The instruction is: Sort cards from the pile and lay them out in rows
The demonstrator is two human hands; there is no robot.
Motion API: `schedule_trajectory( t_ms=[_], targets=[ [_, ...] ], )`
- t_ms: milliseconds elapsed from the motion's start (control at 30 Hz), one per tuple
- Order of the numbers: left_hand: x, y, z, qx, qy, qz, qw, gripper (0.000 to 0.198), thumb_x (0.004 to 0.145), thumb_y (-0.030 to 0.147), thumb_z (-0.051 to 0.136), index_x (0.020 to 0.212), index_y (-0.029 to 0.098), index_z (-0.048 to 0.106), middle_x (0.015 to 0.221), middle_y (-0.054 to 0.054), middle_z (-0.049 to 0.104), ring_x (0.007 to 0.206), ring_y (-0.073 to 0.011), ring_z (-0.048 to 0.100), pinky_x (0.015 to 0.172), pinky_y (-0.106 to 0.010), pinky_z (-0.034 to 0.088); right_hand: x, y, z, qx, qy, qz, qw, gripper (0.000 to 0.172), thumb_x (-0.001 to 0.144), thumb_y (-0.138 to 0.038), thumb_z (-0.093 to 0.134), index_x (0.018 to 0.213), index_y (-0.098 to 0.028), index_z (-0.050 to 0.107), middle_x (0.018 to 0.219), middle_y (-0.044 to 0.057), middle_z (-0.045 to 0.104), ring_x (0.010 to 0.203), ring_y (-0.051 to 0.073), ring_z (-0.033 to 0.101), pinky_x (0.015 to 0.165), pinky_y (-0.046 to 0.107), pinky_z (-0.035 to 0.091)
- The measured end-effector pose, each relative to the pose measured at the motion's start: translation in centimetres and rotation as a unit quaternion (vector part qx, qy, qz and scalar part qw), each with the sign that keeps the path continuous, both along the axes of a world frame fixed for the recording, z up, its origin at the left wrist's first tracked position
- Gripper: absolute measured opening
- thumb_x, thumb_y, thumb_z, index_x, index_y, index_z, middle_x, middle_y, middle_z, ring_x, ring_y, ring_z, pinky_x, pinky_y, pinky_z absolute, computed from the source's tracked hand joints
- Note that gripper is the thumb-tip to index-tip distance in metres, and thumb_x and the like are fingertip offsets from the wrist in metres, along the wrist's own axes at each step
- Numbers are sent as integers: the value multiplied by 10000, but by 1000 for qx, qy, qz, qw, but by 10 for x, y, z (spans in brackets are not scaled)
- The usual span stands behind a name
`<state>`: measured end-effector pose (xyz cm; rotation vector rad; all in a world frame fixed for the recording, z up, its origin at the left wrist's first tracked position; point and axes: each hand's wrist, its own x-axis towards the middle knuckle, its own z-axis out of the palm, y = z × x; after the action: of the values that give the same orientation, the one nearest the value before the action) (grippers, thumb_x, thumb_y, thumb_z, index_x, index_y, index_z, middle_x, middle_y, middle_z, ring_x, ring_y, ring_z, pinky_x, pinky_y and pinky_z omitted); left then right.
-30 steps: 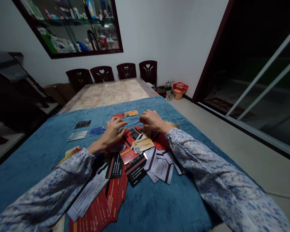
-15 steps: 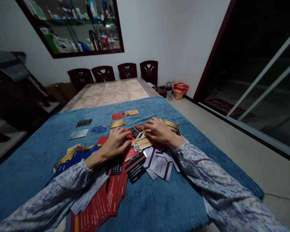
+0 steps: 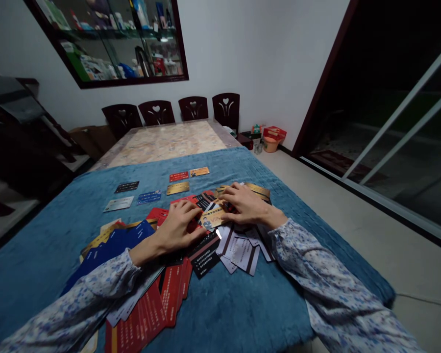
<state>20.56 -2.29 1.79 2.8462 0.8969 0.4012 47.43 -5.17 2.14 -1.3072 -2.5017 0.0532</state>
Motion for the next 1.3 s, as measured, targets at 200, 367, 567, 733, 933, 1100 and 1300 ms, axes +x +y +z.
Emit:
schedule_trajectory(
  t_ms=[200, 367, 567, 733, 933, 1100, 1300],
  targets=[
    [4, -3, -2, -8, 18, 15, 1000, 392, 871, 491, 693, 1100, 173, 684, 1187, -143, 616, 1136, -329, 521, 957, -533, 420, 1, 0, -3, -18, -32, 13, 999, 687, 871, -650, 631, 1395, -207, 607, 1198, 163, 654, 1070, 327, 507, 911, 500, 420],
    [7, -6, 0, -24, 39, 38, 998, 391, 889, 488, 680, 1124, 175, 690, 1166, -140, 612, 1136, -330, 525, 940, -522, 430, -2, -1, -5, -31, -37, 17, 999, 582, 851, -538, 683, 1330, -210, 644, 1197, 149, 642, 1087, 321, 500, 906, 485, 427],
    [7, -5, -3, -30, 26, 47, 998, 368, 892, 484, 685, 1089, 173, 704, 1169, -136, 610, 1117, -318, 536, 953, -518, 421, -5, -2, -3, -48, -40, 14, 998, 493, 857, -430, 693, 1287, -193, 657, 1168, 143, 637, 1064, 302, 510, 911, 476, 443],
    [6, -2, -6, -31, 10, 38, 999, 372, 887, 484, 688, 1091, 173, 700, 1151, -128, 608, 1113, -315, 533, 949, -510, 417, -3, 0, -4, -43, -25, 37, 998, 441, 872, -425, 681, 1250, -199, 665, 1168, 134, 629, 1070, 291, 517, 919, 463, 446],
    [7, -2, -4, -44, 12, 49, 998, 360, 865, 474, 707, 1077, 184, 700, 1140, -124, 600, 1108, -321, 530, 938, -512, 426, -4, 2, -5, -35, -4, 49, 998, 455, 901, -443, 646, 1287, -201, 646, 1177, 139, 631, 1078, 290, 525, 940, 478, 443],
    [8, 0, -5, -56, 7, 61, 997, 356, 854, 428, 707, 1106, 179, 682, 1164, -126, 589, 1123, -327, 527, 961, -525, 430, -5, 2, -5, -42, 11, 47, 998, 461, 913, -427, 637, 1293, -168, 640, 1204, 157, 639, 1105, 288, 531, 962, 474, 448],
    [8, 0, -2, -55, 14, 61, 997, 303, 876, 382, 643, 1091, 169, 664, 1149, -132, 592, 1111, -320, 531, 974, -534, 427, -4, 2, -5, -44, 27, 54, 997, 454, 929, -427, 615, 1323, -204, 626, 1255, 153, 637, 1130, 289, 536, 994, 490, 441]
  ],
)
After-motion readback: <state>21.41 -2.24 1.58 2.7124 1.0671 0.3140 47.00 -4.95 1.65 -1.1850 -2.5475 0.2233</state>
